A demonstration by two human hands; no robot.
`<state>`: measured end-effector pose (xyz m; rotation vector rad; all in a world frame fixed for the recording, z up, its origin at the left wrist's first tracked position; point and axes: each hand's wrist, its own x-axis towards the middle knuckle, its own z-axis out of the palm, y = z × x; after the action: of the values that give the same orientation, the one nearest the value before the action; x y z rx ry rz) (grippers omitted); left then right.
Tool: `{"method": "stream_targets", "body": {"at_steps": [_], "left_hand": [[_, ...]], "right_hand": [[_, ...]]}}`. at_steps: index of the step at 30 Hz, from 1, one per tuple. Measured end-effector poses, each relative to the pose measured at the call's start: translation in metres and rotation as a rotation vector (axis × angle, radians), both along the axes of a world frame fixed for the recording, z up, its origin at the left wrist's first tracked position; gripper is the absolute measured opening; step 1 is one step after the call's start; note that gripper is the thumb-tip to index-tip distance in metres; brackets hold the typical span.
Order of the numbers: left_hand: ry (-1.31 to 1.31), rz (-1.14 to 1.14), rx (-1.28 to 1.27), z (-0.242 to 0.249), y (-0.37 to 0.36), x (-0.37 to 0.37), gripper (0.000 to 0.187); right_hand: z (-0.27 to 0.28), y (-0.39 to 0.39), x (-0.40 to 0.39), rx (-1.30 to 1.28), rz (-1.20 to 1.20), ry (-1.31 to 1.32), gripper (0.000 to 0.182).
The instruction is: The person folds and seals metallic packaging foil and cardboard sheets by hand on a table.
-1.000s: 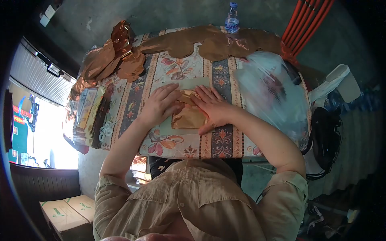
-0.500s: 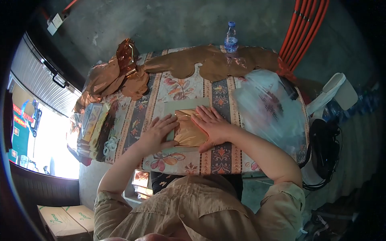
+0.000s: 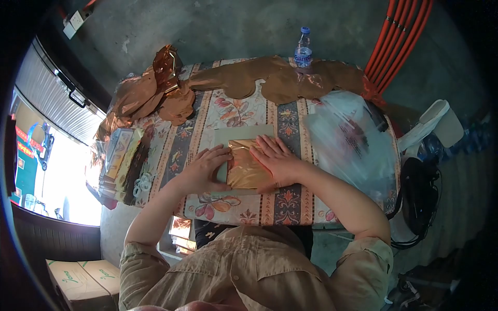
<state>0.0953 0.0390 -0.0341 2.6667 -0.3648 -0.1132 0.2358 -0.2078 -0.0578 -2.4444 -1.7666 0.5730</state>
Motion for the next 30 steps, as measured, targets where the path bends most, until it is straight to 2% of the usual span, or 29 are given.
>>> {"method": "stream_targets", "body": {"at_steps": [2, 3, 5, 10, 13, 15, 18, 25, 30], "left_hand": [[0.000, 0.004, -0.005, 0.000, 0.000, -0.001, 0.082], [-0.002, 0.004, -0.011, 0.000, 0.000, -0.001, 0.082], [-0.003, 0.001, -0.025, -0.001, 0.001, -0.002, 0.081], [-0.018, -0.006, -0.018, 0.002, -0.001, -0.008, 0.081], [-0.113, 0.064, -0.092, -0.006, 0.004, -0.017, 0.077], [-0.089, 0.230, 0.100, -0.010, 0.003, -0.026, 0.069], [-0.117, 0.206, 0.190, -0.023, -0.004, -0.031, 0.063], [-0.082, 0.151, 0.153, -0.021, -0.007, -0.024, 0.061], [-0.162, 0.161, 0.156, -0.016, -0.008, -0.026, 0.054]], "right_hand": [[-0.011, 0.000, 0.002, 0.056, -0.040, 0.002, 0.106], [-0.013, 0.001, 0.001, 0.057, -0.039, 0.003, 0.106], [-0.014, 0.000, -0.001, 0.098, -0.077, -0.005, 0.092], [-0.010, 0.000, -0.008, 0.118, -0.082, -0.053, 0.088], [-0.010, 0.000, -0.007, 0.136, -0.085, -0.063, 0.087], [-0.013, -0.001, -0.008, 0.150, -0.086, -0.064, 0.087], [-0.016, -0.001, -0.007, 0.169, -0.075, -0.085, 0.087], [-0.017, -0.002, -0.006, 0.183, -0.070, -0.093, 0.087], [-0.017, -0.001, -0.007, 0.160, -0.076, -0.089, 0.087]]}}
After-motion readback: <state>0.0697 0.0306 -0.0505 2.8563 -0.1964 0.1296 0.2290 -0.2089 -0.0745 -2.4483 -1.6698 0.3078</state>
